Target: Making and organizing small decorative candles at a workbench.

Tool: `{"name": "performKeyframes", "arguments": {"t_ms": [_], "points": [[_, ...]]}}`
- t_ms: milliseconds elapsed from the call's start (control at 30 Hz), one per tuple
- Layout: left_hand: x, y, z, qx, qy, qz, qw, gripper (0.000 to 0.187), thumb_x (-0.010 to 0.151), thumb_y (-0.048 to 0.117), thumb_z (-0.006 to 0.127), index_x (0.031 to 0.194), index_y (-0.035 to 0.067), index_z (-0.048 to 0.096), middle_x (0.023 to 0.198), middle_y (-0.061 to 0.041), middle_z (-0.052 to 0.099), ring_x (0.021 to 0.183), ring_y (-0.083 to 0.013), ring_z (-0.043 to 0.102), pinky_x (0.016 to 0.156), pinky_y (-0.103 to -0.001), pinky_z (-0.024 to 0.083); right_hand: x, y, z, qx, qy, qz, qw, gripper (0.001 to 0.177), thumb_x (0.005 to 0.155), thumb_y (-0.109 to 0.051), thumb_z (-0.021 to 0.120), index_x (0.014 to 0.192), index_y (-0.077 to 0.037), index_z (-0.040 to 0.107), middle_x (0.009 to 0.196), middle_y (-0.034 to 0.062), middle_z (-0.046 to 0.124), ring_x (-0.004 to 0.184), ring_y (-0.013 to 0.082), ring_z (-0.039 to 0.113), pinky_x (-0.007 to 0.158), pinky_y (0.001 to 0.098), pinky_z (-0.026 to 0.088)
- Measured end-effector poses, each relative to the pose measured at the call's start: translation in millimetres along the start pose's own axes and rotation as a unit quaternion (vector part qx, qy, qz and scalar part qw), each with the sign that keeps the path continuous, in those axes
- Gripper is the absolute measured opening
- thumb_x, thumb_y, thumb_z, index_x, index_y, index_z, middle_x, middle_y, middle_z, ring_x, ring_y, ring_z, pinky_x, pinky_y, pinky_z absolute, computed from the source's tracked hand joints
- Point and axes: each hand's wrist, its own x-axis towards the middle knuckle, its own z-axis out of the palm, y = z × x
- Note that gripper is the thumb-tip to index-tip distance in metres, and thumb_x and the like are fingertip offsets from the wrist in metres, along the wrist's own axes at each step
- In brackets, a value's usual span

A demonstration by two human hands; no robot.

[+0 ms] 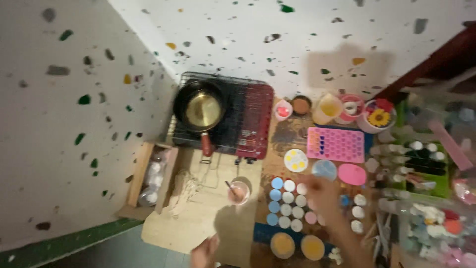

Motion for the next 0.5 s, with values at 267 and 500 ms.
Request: {"name": "performKeyframes", "arguments": {"t_ms": [267,500], "points": [[93,103,37,-0.078,0.027,0.302,0.95,0.095,0.068,0.02,0.089,0.146,0.002,0.037,0.138,-0.017,0.048,0.127,-0.0356,0.051,0.107,-0.045,0.044,-17,-125,178,-0.017,-0.292,-0.068,0.954,0.052,0.077,-0.02,0.074,0.129,-0.021,0.071,0.083,0.0016,0.079,0.065,0.0229,0.072,0.061,0.0343,0.056],[145,117,40,-0.148,0.139,0.449,0.87,0.093,0.062,0.031,0.099,0.138,0.002,0.054,0.132,-0.017,0.054,0.111,-0.0339,0.058,0.094,-0.05,0.055,-49,-133,157,-0.027,-0.225,-0.177,0.958,0.023,0.085,-0.023,0.066,0.1,-0.013,0.081,0.092,0.0057,0.079,0.07,0.0258,0.068,0.068,0.0354,0.053]]}}
